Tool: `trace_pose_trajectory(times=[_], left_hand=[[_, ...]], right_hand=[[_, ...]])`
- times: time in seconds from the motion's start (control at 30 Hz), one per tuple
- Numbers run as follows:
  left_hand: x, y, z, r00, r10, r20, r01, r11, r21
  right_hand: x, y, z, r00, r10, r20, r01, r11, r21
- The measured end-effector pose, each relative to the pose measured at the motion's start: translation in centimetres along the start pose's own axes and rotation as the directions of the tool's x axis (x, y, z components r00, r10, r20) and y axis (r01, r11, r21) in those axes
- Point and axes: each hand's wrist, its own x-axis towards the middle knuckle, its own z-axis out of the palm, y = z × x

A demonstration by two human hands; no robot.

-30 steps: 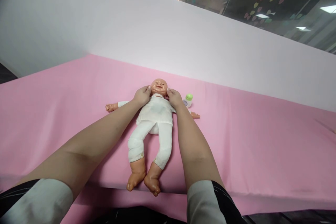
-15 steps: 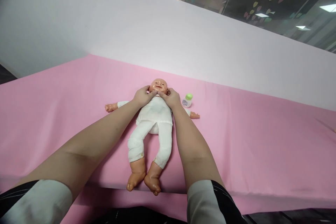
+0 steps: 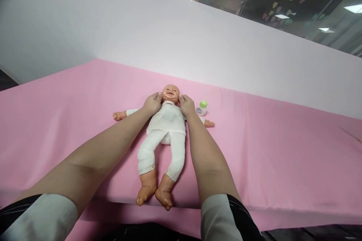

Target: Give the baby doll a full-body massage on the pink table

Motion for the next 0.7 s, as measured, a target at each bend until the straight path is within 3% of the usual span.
trace_pose_trajectory(times=[0.37, 0.7], left_hand=[[-0.7, 0.8, -0.6, 0.998, 0.027, 0.063, -0.029, 0.999, 0.018], [-0.3, 0.2, -0.2, 0.999, 0.031, 0.043, -0.033, 0.999, 0.035]], right_hand=[[-0.2, -1.5, 0.0, 0.999, 0.004, 0.033, 0.0, 0.991, -0.135], [0.1, -0.4, 0.0, 0.997, -0.063, 0.048, 0.07, 0.987, -0.142]])
